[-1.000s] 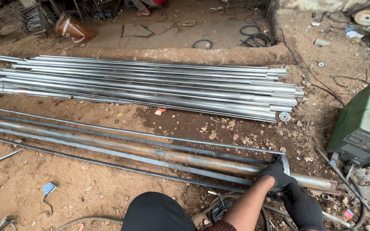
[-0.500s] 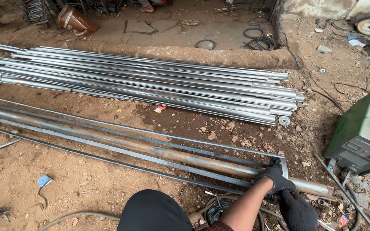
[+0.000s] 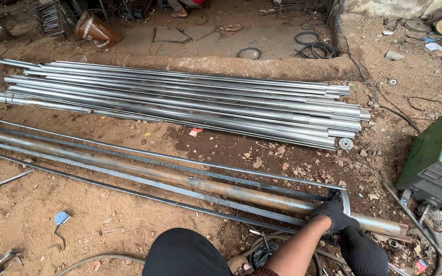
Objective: The person sits on the ground and assembles a metal frame using long metal rods and a square bracket. They use a hammer to tap the bracket into place and a wrench to tighten the bolts securing the assembly.
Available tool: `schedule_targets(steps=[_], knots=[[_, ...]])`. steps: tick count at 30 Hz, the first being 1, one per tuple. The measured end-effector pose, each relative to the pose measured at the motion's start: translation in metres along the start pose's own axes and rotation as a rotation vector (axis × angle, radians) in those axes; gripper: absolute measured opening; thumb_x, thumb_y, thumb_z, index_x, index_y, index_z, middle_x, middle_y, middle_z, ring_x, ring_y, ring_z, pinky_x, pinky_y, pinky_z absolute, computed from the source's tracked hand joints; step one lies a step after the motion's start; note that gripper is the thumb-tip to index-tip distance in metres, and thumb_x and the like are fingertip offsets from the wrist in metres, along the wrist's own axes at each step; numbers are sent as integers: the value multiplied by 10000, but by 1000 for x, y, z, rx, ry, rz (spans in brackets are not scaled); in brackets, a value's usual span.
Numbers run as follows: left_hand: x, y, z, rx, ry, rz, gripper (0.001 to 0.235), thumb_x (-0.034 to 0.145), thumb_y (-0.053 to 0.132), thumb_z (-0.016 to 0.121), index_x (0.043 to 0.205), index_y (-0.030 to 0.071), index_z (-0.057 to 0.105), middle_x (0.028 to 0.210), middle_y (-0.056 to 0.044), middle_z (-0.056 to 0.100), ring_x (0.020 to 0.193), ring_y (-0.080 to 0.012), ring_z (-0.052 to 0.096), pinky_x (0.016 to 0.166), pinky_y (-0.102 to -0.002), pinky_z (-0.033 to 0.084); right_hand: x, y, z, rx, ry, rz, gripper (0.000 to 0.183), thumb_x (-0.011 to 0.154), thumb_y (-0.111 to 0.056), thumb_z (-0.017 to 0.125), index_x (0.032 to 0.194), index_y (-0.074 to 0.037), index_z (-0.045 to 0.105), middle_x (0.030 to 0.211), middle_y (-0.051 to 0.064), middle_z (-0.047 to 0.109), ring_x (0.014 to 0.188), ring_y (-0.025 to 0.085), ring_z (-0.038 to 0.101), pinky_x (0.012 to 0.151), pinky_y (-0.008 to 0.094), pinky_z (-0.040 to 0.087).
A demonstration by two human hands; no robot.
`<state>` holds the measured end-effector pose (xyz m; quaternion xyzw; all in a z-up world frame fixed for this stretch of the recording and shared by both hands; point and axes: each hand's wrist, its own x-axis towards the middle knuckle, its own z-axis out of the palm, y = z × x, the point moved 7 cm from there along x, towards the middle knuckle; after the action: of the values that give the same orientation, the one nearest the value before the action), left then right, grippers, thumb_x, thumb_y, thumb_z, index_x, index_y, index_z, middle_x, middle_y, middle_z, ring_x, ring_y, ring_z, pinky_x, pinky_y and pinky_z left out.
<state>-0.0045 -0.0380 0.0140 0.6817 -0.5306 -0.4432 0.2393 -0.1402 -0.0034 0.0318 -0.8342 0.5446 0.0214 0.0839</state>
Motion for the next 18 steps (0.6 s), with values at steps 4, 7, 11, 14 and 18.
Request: schedule_targets(steps=[4, 7, 11, 14, 18], knots=[[0, -8, 2, 16, 32, -50, 1221, 485, 499, 843, 1526, 13, 427, 1355, -291, 636, 1180, -414, 674, 972, -456, 558, -8, 4, 1, 80, -67, 54, 517, 836, -603, 676, 1255, -303, 643, 1081, 104, 786, 1026, 314, 771, 910, 456, 615], [7, -9, 6, 21, -20, -70, 1129, 522, 559, 826, 1466, 6, 545, 1398, -288, 613, 1232, -412, 643, 1009, -465, 527, -10, 18, 0, 189, -152, 80, 474, 818, -596, 690, 1206, -323, 679, 1084, 66, 794, 1050, 282, 771, 947, 456, 596], [20, -14, 13, 36, -8, -49, 1240, 534, 567, 847, 1553, 5, 418, 1433, -296, 582, 1259, -416, 628, 1030, -470, 516, -6, 47, 0, 232, -162, -12, 594, 751, -516, 717, 1286, -280, 613, 1041, 66, 794, 1017, 270, 774, 920, 439, 611], [26, -29, 27, 43, -37, -74, 1202, 520, 585, 830, 1515, 9, 478, 1439, -283, 588, 1259, -402, 630, 1023, -460, 518, -18, 60, 16, 92, -271, -17, 439, 872, -571, 628, 1209, -296, 684, 1009, 32, 808, 1013, 237, 788, 936, 412, 634], [53, -32, 28, 34, 32, 8, 1368, 522, 570, 861, 1623, 24, 260, 1534, -277, 486, 1311, -397, 588, 1065, -426, 493, -13, 52, -1, 76, -160, -18, 447, 909, -575, 561, 1277, -350, 675, 1146, 45, 779, 1080, 298, 752, 939, 452, 600]])
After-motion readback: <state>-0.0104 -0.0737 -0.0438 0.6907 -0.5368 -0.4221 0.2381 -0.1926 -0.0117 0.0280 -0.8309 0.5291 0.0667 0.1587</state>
